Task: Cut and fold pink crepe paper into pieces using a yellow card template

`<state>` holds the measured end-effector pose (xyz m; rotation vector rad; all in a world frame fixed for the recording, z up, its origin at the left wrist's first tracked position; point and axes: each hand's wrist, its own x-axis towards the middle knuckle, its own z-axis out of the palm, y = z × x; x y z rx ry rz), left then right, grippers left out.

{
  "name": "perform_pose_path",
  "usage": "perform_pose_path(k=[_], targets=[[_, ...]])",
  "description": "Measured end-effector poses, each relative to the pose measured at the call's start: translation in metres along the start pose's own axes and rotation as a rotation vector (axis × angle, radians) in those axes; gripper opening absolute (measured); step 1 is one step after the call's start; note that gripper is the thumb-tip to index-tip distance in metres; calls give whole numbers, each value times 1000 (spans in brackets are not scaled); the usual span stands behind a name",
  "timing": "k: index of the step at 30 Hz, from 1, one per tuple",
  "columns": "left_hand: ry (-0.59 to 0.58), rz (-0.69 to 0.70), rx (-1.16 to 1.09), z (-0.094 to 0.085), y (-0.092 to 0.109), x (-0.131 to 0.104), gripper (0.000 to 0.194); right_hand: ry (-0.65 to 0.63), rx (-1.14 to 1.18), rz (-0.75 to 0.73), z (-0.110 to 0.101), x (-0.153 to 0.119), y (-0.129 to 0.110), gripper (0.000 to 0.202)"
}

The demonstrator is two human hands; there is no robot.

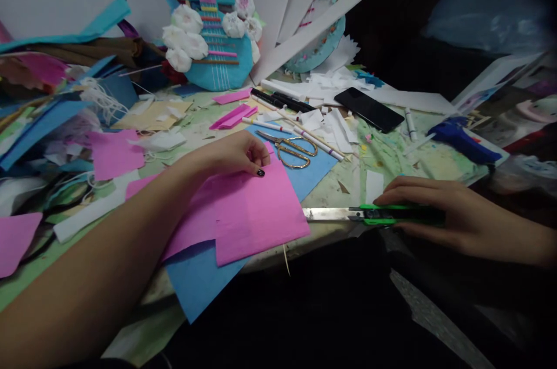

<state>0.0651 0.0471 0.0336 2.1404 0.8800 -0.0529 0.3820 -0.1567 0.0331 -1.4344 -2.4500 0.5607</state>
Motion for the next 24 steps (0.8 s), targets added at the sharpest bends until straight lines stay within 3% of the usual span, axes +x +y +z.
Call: perform_pose_path(k=[9, 16, 24], targets=[[-13, 16, 13, 1, -2, -3, 17, 39, -39, 5, 8, -18, -3, 36], [-9, 18, 22, 2, 2, -5, 18, 73, -47, -32, 6, -11, -6, 34], [4, 32, 22, 4, -1, -4, 19, 24, 79, 15, 6, -9, -5, 25]])
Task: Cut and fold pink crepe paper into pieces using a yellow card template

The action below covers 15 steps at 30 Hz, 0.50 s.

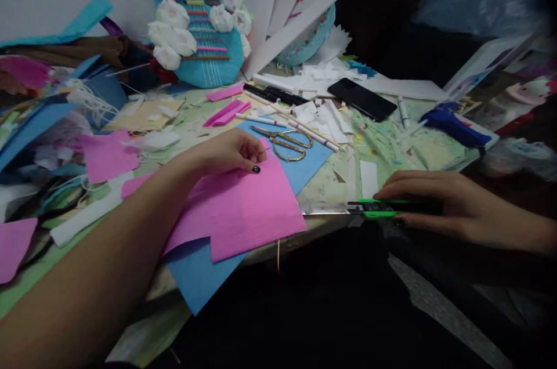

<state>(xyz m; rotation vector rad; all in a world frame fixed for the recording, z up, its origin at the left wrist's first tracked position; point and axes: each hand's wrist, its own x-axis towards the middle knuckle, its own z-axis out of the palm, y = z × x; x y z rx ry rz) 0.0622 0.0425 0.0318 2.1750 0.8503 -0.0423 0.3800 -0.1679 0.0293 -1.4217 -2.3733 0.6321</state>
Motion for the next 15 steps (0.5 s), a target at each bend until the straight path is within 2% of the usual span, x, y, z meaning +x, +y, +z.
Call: perform_pose_path(k=[5, 15], targets=[[-1, -2, 12, -1, 0, 1, 21, 5, -16, -17, 3, -7, -1, 26], [-9, 3, 18, -2, -2, 3, 23, 140, -100, -64, 14, -19, 1, 29]])
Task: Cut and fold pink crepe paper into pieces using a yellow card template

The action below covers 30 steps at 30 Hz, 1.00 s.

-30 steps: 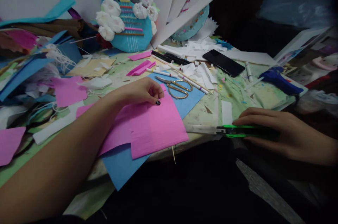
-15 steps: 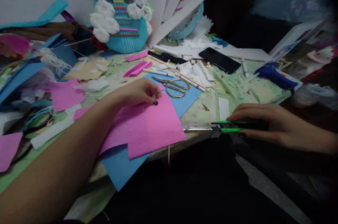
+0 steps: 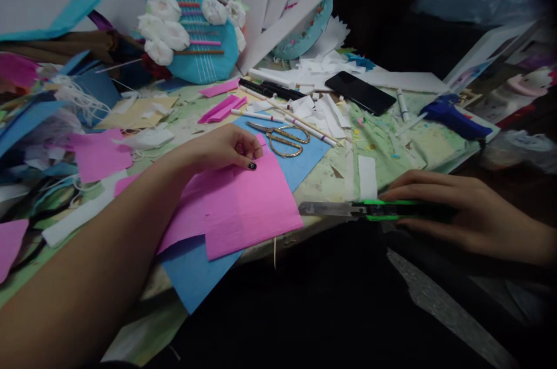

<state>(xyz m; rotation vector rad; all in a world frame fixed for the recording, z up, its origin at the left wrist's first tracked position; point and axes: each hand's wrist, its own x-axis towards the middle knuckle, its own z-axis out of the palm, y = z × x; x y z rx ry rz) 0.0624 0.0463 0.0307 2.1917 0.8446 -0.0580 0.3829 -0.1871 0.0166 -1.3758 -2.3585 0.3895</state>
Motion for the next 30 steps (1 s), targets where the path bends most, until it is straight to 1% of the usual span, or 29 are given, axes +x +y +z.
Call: perform_pose_path(k=[7, 11, 16, 19, 22, 25, 30], targets=[[0, -7, 15, 0, 1, -1, 24, -23, -18, -34, -3, 12, 1, 28], [4, -10, 6, 0, 2, -2, 25, 0, -25, -43, -3, 13, 0, 27], [5, -27, 9, 0, 2, -1, 25, -20, 77, 66, 0, 4, -2, 25], [8, -36, 21, 0, 2, -1, 25, -31, 137, 106, 1, 0, -4, 25], [10, -39, 21, 0, 2, -1, 25, -15, 119, 90, 1, -1, -7, 26], [10, -34, 13, 0, 2, -1, 25, 34, 49, 46, 1, -2, -9, 27], [5, -35, 21, 0, 3, -1, 24, 80, -16, -1, 2, -2, -7, 25]])
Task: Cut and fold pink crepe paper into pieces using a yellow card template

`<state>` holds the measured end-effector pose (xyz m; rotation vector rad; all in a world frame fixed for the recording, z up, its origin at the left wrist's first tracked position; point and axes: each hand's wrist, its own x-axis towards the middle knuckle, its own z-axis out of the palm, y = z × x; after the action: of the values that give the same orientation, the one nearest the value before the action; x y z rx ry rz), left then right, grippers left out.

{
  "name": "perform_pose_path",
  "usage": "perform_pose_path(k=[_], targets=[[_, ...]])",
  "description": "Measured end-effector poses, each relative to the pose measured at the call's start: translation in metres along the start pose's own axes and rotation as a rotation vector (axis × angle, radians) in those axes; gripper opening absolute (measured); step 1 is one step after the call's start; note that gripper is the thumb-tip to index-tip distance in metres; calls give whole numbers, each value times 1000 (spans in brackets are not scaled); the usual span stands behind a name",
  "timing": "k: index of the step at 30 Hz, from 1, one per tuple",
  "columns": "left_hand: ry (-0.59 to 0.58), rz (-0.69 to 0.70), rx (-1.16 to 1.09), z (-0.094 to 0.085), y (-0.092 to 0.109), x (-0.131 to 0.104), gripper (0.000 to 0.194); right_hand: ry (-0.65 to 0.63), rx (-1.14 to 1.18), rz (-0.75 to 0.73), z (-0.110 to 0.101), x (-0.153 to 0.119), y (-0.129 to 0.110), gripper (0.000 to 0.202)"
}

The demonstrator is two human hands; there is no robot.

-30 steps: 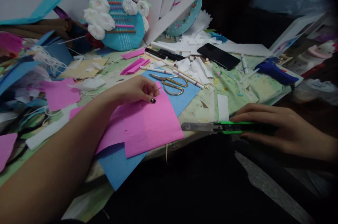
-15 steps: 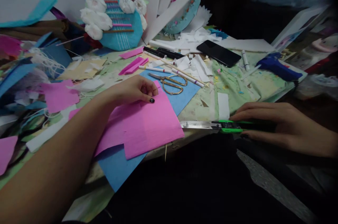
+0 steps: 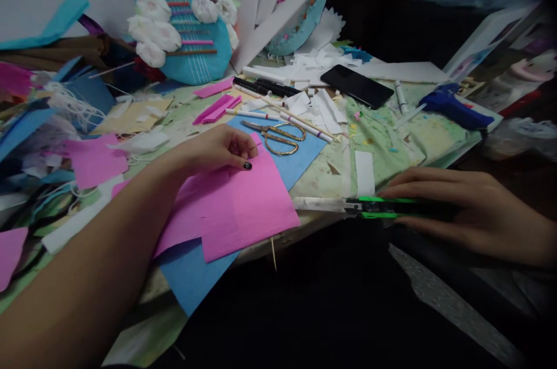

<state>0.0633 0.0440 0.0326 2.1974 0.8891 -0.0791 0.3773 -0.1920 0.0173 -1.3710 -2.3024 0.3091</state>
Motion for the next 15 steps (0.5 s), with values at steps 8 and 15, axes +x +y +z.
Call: perform_pose_path(k=[8, 15], targets=[[-7, 4, 3, -1, 1, -1, 22, -29, 4, 21, 0, 6, 6, 26], [-3, 7, 0, -1, 0, 0, 22, 0, -15, 44, -1, 2, 9, 27]])
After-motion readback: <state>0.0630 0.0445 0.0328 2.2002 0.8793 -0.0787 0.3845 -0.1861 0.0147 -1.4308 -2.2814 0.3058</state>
